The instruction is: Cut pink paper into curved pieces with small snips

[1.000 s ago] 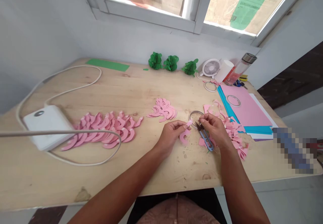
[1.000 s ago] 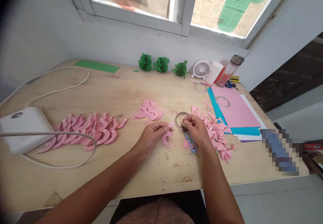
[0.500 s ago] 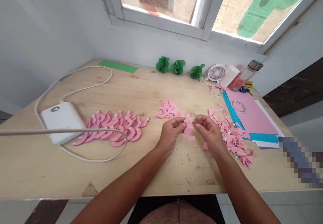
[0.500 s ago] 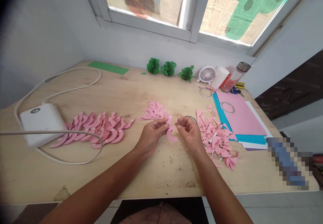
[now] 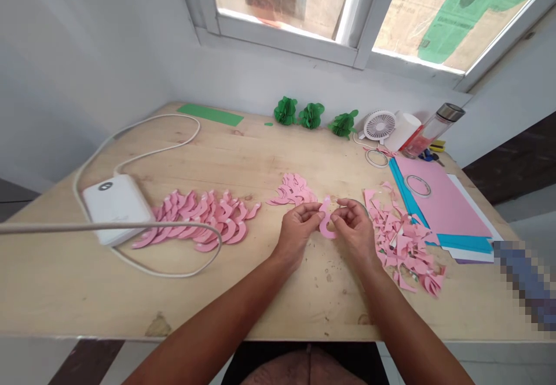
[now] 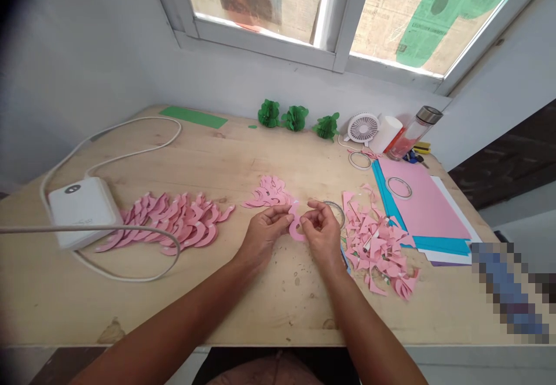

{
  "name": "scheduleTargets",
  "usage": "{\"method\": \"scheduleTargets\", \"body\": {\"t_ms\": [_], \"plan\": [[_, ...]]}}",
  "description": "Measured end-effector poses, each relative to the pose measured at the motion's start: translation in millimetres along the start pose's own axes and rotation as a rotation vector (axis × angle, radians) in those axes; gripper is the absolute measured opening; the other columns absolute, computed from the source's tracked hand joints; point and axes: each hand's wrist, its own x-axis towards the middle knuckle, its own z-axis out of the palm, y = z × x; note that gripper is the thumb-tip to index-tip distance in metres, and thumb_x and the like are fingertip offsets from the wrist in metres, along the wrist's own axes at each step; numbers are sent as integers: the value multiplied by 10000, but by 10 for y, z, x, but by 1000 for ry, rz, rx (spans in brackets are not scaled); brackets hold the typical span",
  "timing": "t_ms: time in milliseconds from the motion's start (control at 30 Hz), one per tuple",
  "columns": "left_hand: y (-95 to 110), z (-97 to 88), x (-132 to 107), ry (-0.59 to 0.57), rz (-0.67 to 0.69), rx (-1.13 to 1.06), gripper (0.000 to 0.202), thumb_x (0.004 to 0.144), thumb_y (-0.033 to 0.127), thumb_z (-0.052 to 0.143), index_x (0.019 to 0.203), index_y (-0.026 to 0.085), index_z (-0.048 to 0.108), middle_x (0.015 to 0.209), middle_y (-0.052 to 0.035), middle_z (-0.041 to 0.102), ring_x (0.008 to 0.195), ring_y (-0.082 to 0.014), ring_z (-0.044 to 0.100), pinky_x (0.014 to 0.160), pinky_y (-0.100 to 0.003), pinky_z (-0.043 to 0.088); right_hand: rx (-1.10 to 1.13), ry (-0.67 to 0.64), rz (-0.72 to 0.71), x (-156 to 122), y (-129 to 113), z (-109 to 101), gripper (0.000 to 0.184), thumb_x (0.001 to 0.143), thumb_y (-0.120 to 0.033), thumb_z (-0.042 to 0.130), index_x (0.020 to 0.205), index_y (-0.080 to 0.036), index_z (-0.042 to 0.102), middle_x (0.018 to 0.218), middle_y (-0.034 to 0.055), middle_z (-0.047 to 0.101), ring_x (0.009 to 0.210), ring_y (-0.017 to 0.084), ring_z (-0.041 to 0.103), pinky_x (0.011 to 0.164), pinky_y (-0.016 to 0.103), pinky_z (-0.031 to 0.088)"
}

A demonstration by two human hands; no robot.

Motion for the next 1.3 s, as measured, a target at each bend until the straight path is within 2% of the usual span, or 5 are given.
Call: {"method": "scheduleTargets", "body": {"t_ms": [233,500,700,967,1300], "plan": [[-49,-4,-4,-95,-58,80,201,616,288,714,661,121,610,632,-12,599,593,-109,550,607,-254,477,72,-4,0,-5,29,-29,352,689,-248,636,1010,-212,498,707,-37,557,550,106,559,550,258,465],[14,-1,7,-17,-11,65,186,609,285,700,610,127,602,640,-31,609,609,-117,549,609,-248,482,-43,-7,-11,-40,-41,-20,161,734,-306,595,855,-204,565,813,29,607,741,156,579,650,278,475],[35,10,-1,-26,-28,60,179,600,279,698,592,125,607,607,-16,589,594,-115,544,610,-251,486,-21,-89,15,-55,-31,-24,154,748,-311,586,864,-209,591,744,12,612,709,161,591,689,296,469],[49,18,-21,-52,-36,47,186,600,286,711,603,124,619,609,-20,597,599,-123,555,642,-275,493,-63,-57,36,-60,-25,-28,166,742,-328,588,854,-208,614,724,19,617,684,165,588,671,302,466],[62,30,-36,-73,-28,13,177,583,269,729,610,126,629,598,-8,596,587,-112,545,623,-259,482,-114,-28,-16,-66,-47,-22,156,740,-322,586,841,-210,627,708,19,615,670,166,577,647,299,452]]}}
